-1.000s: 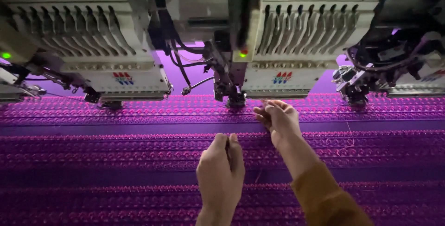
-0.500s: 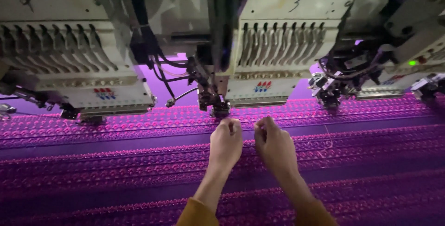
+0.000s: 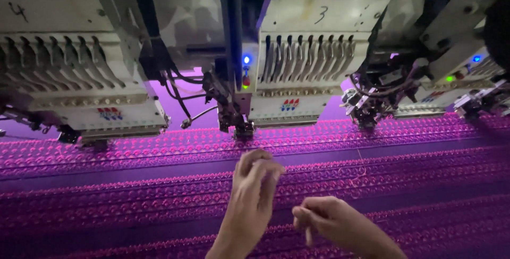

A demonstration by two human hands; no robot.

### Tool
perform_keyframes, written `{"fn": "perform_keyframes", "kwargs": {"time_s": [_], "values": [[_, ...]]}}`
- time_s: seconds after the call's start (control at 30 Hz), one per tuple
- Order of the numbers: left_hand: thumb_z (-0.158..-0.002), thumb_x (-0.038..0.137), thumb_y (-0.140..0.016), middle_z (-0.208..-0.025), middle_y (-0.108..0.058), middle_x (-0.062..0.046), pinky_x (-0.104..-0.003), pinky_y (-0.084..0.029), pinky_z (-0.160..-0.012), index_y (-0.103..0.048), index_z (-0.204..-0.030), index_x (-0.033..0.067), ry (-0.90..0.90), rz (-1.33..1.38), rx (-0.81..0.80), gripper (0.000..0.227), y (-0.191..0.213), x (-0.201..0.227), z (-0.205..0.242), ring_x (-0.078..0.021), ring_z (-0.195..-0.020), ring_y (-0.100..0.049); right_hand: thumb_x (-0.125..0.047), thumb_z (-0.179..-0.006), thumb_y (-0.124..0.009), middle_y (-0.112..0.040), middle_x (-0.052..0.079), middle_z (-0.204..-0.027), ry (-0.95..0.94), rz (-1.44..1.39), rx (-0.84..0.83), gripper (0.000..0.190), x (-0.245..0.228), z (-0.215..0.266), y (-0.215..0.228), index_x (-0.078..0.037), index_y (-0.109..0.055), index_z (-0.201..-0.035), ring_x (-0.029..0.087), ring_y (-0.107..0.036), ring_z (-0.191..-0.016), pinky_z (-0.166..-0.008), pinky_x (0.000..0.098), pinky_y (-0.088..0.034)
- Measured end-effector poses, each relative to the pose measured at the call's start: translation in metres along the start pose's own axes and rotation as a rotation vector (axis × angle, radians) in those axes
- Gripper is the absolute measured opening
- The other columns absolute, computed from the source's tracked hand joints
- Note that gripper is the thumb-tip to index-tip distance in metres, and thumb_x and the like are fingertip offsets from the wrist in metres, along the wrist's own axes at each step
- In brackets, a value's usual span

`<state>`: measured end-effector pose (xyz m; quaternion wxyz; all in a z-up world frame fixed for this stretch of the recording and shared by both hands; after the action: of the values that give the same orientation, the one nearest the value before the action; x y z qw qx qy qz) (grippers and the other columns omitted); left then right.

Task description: The person threads pink thread through the needles of multiple industrial embroidery machines. They pull the thread through the needle eye and adjust the fabric underneath while moving between different machine heads.

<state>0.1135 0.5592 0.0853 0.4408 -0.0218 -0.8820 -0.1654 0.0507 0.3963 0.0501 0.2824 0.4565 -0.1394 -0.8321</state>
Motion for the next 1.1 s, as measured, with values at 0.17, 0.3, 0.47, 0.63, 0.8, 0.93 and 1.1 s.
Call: {"fn": "perform_keyframes", "kwargs": {"time_s": [0.17,0.3,0.47,0.63,0.8,0.93,1.1], "values": [[-0.103,0.022,-0.05,-0.147,-0.056,-0.015,-0.054,-0.038,-0.113,-0.067,-0.104,0.0119,0.136,0.245,-0.056,0.02,0.015,0.023,0.003,-0.0334,-0.146,-0.046,0.021,-0.081,-0.068,-0.076,0.028,-0.083,-0.253,-0.644,-0.096,0.01,0.02,-0.005,-0.015,0.016,-0.075,-0.086,0.036,-0.07,-0.075,-0.076,0.0415,-0.058],[-0.099,0.01,-0.051,-0.128,-0.07,-0.012,-0.041,-0.058,-0.097,-0.066,-0.099,0.0098,0.286,0.432,-0.075,0.015,0.018,0.019,0.007,-0.0267,-0.122,-0.066,-0.01,-0.092,-0.055,-0.072,0.016,-0.075,-0.183,-0.263,0.023,0.025,-0.019,0.0,0.012,0.003,-0.075,-0.081,0.025,-0.062,-0.065,-0.063,0.0336,-0.051],[-0.091,-0.003,-0.055,-0.095,-0.071,-0.008,-0.044,-0.045,-0.106,-0.063,-0.089,0.0072,-0.057,0.306,-0.053,0.013,0.008,0.035,0.02,-0.024,-0.097,-0.068,-0.026,-0.097,-0.056,-0.074,0.015,-0.083,-0.05,-0.317,0.163,0.033,-0.047,-0.035,0.029,0.001,-0.074,-0.092,0.024,-0.063,-0.069,-0.065,0.033,-0.054],[-0.09,0.004,-0.058,-0.093,-0.067,-0.005,-0.039,-0.048,-0.095,-0.068,-0.089,0.0115,0.054,0.253,-0.252,0.012,-0.026,0.021,0.047,-0.025,-0.099,-0.066,-0.012,-0.104,-0.056,-0.065,0.018,-0.089,-0.119,-0.919,0.156,0.025,-0.059,-0.082,0.027,0.005,-0.07,-0.115,0.034,-0.064,-0.082,-0.08,0.0455,-0.057],[-0.088,0.002,-0.053,-0.086,-0.069,-0.006,-0.036,-0.047,-0.08,-0.063,-0.088,0.008,0.03,0.225,-0.096,0.012,-0.006,0.022,0.033,-0.0187,-0.082,-0.063,-0.008,-0.098,-0.056,-0.052,0.003,-0.068,-0.048,-1.087,0.261,0.027,-0.082,-0.093,0.037,0.003,-0.068,-0.119,0.014,-0.043,-0.053,-0.044,0.0259,-0.034],[-0.097,0.008,-0.052,-0.086,-0.067,-0.006,-0.033,-0.049,-0.071,-0.062,-0.088,0.0062,0.126,0.224,-0.045,0.014,0.009,0.02,0.02,-0.0188,-0.081,-0.061,-0.01,-0.106,-0.052,-0.05,0.001,-0.063,-0.028,-1.077,0.312,0.024,-0.101,-0.09,0.031,0.005,-0.07,-0.113,0.008,-0.039,-0.044,-0.035,0.0214,-0.031],[-0.099,0.01,-0.051,-0.084,-0.063,-0.004,-0.031,-0.045,-0.066,-0.058,-0.087,0.0092,0.284,0.228,-0.008,0.014,-0.003,-0.005,0.026,-0.0147,-0.072,-0.053,-0.019,-0.101,-0.061,-0.041,-0.003,-0.057,-0.007,-0.658,0.624,0.018,-0.092,-0.104,0.027,-0.012,-0.066,-0.084,0.009,-0.03,-0.047,-0.04,0.026,-0.023]]}}
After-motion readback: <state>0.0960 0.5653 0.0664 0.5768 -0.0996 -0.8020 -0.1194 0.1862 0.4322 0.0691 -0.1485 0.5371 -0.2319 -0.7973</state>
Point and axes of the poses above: each hand's wrist, its own z-axis away from the middle knuckle, its own y-axis out of the back of the hand, x = y × z, the point moved 6 cm from there along -z, towards the middle knuckle
